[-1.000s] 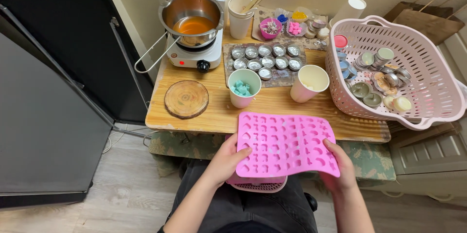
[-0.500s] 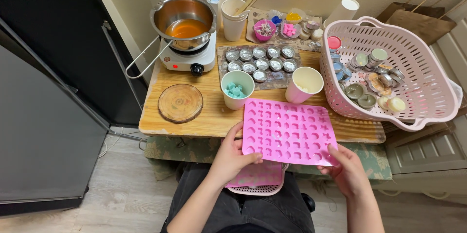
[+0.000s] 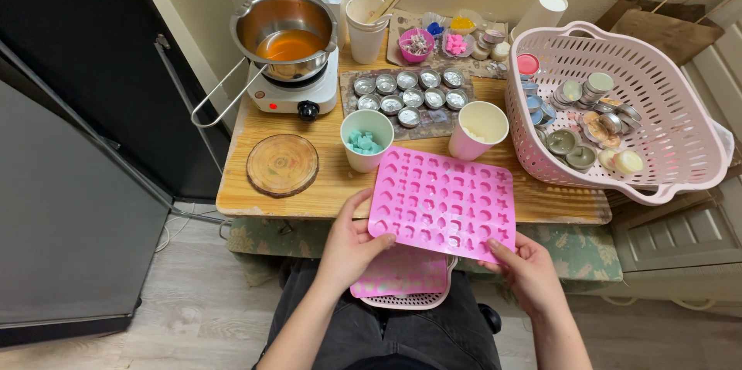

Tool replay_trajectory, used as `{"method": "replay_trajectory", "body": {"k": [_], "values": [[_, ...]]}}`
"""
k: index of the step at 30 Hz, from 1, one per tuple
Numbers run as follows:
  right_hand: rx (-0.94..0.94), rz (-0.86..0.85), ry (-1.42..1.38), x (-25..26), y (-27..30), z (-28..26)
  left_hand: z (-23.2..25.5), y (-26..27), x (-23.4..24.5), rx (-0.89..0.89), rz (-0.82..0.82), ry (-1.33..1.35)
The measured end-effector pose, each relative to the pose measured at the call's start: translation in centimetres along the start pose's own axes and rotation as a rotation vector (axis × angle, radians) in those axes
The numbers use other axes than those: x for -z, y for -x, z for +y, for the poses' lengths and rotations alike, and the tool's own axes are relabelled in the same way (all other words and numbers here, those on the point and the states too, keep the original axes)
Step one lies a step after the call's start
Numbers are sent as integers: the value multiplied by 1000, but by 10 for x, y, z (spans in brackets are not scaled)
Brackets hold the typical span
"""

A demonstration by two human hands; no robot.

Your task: Remove wax pieces from a mold and place them into a cup.

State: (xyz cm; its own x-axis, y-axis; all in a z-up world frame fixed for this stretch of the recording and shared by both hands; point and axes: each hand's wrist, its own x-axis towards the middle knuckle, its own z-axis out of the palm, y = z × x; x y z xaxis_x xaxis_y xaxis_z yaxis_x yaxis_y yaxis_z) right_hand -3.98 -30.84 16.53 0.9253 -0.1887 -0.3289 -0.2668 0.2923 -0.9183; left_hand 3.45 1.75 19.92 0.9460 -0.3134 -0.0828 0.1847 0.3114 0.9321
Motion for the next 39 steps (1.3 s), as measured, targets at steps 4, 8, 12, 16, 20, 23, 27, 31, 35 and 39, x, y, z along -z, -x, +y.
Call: {"method": "replay_trajectory", "body": {"k": [4,8,12,16,20,23,27,31,35,39], "values": [[7,-1,-18,-15,1,-1,5,2,4,67,49,-44],[37,40,-60,-27,4,3,1,0,7,60,57,-19],[70,93,-142,-31,11,7,10,3,5,98,87,-101],[79,231,-22,-9,13,9,23,10,3,53,74,-203],[428,269,492,-11,32,-40,53,16,1,16,192,-546],[626,220,594,-21,41,-104,68,14,8,-65,307,-660],[766,-1,543,-48,6,-186,84,-7,23,-383,371,-562],[671,-166,665,-91,-83,-243,104,-46,21,-490,364,-592],[472,-167,1031,-129,-171,-248,96,-86,22,-489,271,-467],[265,-189,1057,-114,-270,-207,70,-110,28,-409,176,-303]]}}
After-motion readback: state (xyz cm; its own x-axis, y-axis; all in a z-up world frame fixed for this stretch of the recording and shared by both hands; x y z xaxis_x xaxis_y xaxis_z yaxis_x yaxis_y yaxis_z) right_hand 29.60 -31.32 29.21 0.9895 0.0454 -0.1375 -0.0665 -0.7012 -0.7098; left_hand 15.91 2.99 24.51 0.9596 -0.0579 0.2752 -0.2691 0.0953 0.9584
